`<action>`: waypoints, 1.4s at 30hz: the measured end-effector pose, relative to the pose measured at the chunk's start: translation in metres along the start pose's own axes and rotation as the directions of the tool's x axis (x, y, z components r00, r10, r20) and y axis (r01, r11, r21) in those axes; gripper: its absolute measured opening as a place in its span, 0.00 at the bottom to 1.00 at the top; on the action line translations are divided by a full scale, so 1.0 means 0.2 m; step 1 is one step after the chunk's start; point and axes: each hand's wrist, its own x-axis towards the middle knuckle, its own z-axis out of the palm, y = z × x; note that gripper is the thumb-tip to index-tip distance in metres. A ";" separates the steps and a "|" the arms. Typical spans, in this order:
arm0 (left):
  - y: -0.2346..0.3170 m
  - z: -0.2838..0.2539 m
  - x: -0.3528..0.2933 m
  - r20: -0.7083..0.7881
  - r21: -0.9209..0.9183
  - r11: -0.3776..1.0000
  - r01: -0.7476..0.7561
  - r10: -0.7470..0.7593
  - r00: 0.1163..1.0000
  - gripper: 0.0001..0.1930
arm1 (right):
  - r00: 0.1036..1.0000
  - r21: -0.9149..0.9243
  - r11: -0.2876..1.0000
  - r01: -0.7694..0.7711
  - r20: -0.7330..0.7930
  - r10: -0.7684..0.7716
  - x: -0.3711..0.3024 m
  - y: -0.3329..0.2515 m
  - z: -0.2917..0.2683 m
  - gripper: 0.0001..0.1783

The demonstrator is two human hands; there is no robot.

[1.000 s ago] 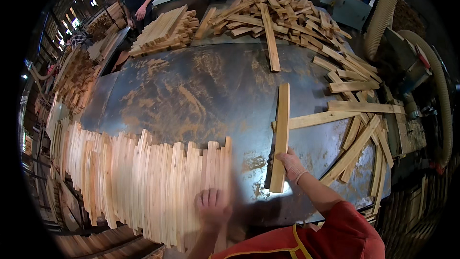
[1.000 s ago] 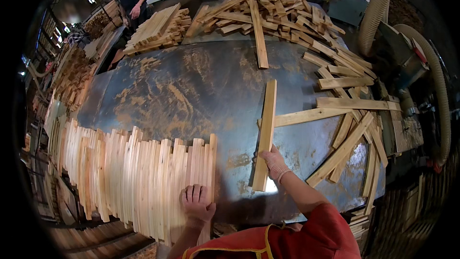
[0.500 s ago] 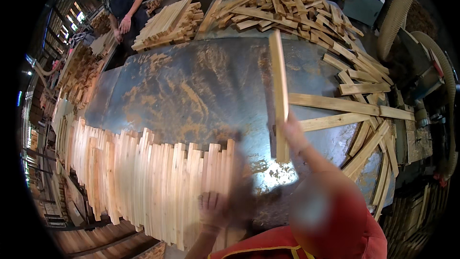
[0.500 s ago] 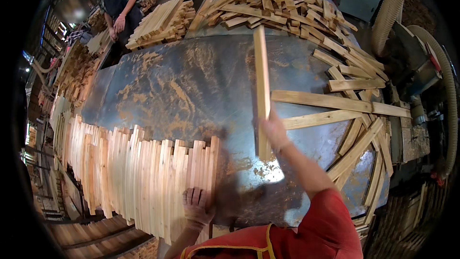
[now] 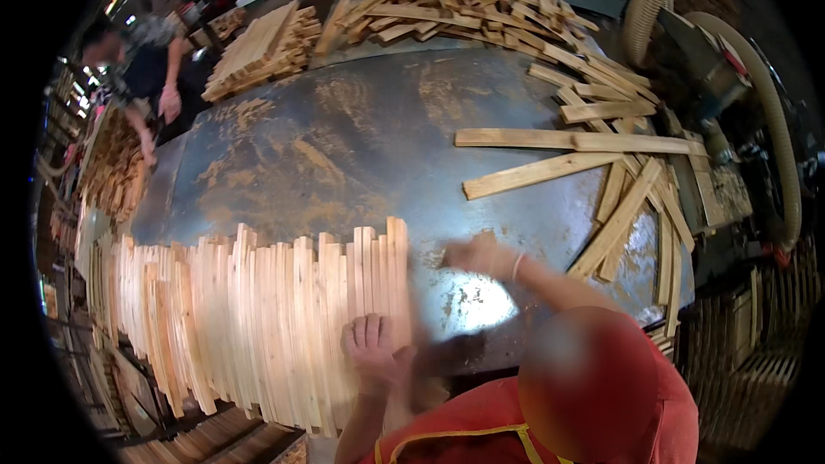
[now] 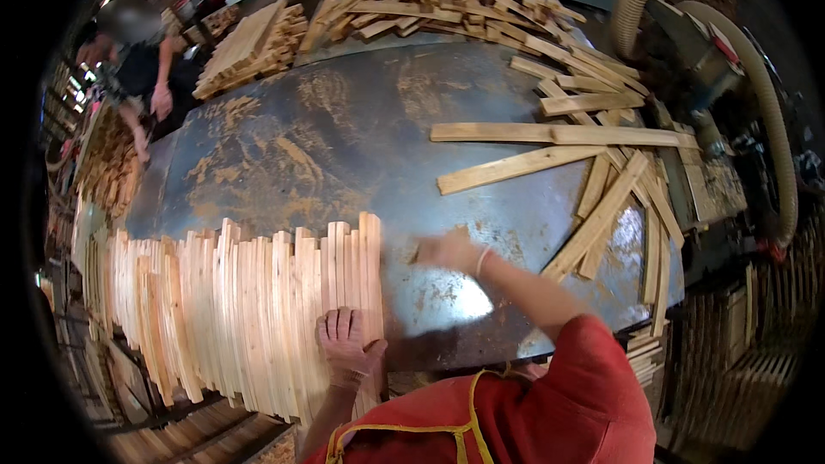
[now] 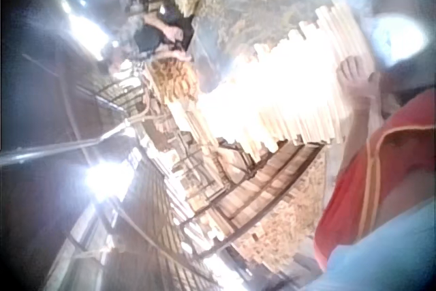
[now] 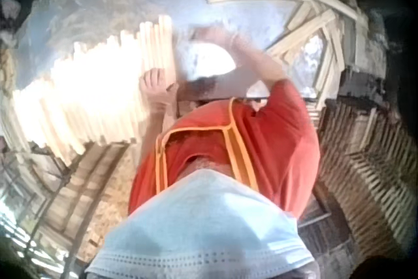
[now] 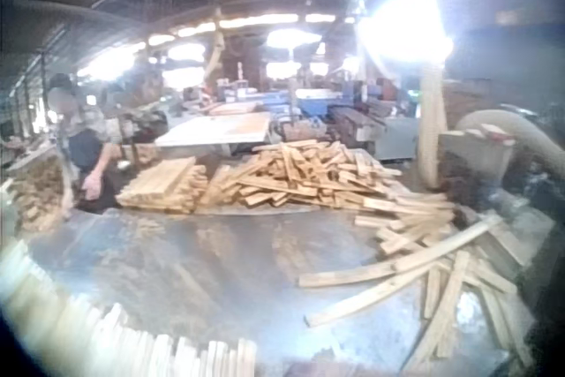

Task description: The person picks up individual wooden planks from a scattered pile on a metal table and stacks them neatly in a vertical arrangement. The person handles the planks one by one, aligning them carefully to form a growing stack.

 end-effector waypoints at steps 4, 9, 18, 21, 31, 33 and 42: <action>0.01 0.01 0.03 -0.002 -0.053 0.999 -0.009 0.009 1.000 0.39 | 0.501 -0.072 0.890 -0.450 -0.846 0.184 -0.24 0.67 -0.65 0.36; 0.00 0.03 0.03 0.019 -0.057 0.998 0.019 -0.018 1.000 0.39 | 0.531 -0.277 0.526 -0.804 -0.732 0.427 -0.49 0.91 -1.11 0.49; -0.01 0.02 0.06 0.105 -0.053 0.996 0.066 -0.060 0.993 0.36 | 0.708 -0.483 0.520 -0.704 -0.539 0.457 -0.08 1.06 -1.24 0.58; -0.02 -0.03 0.12 0.087 -0.062 0.997 0.038 -0.033 0.996 0.36 | 0.837 -0.551 0.633 -0.543 -0.421 0.350 -0.03 0.97 -1.14 0.61; -0.02 -0.03 -0.05 -0.067 -0.106 0.990 0.096 -0.103 0.992 0.38 | 0.869 0.849 0.529 0.001 -0.263 0.420 -0.27 0.32 -0.06 0.34; -0.02 -0.04 -0.09 -0.043 -0.090 0.990 0.107 -0.111 0.993 0.36 | 0.845 0.908 0.417 0.027 -0.244 0.476 -0.27 0.04 0.25 0.35; -0.22 -0.25 -0.99 -0.148 0.152 0.724 0.672 -0.656 0.740 0.30 | 0.829 0.264 0.800 -0.539 0.335 0.447 -0.24 -0.77 0.69 0.38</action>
